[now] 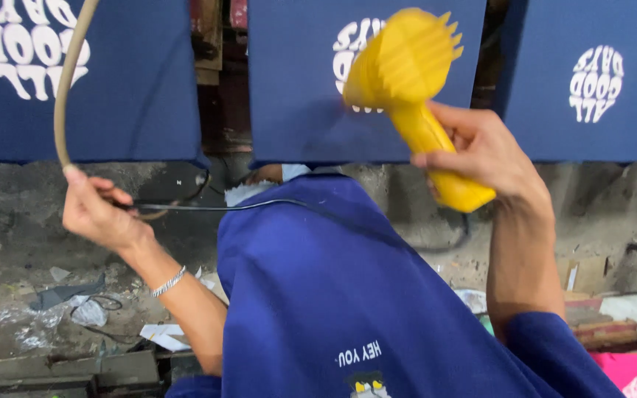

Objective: Using a handheld heat gun to dry screen-printed designs on a series of blue fabric panels.

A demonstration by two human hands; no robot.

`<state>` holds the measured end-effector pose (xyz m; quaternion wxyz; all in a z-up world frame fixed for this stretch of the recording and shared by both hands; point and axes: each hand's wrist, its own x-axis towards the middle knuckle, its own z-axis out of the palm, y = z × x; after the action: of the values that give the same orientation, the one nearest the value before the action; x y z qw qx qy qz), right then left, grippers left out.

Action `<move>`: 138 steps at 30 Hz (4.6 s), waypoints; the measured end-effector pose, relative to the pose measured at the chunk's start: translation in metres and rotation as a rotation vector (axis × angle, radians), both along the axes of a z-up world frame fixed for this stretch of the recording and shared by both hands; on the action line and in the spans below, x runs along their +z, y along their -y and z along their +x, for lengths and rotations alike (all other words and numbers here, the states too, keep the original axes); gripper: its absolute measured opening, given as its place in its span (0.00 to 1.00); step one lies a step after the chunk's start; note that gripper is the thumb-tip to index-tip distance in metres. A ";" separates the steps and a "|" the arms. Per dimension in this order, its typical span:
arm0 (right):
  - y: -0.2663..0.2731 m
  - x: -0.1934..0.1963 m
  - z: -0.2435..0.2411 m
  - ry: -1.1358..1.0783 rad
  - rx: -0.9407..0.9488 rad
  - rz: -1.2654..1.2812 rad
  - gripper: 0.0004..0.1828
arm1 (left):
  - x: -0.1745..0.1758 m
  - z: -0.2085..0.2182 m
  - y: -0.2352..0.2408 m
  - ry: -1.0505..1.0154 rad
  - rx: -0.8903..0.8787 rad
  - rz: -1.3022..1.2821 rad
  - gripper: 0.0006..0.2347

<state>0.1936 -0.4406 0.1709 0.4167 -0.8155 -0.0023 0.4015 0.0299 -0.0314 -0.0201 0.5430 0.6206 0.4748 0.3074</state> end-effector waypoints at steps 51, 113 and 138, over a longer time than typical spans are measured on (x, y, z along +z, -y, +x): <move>0.054 -0.004 -0.028 0.006 -0.385 0.154 0.39 | -0.018 0.075 0.028 0.018 -0.312 -0.262 0.24; -0.033 -0.012 0.029 0.114 -0.135 0.288 0.25 | -0.025 0.073 0.026 -0.030 -0.301 -0.150 0.26; -0.005 0.007 0.027 0.141 -0.199 0.014 0.18 | -0.028 0.072 0.023 -0.020 -0.368 -0.131 0.26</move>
<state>0.2201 -0.4353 0.1778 0.4591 -0.8350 0.0467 0.2997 0.1023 -0.0548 -0.0483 0.6245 0.6632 0.3779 0.1651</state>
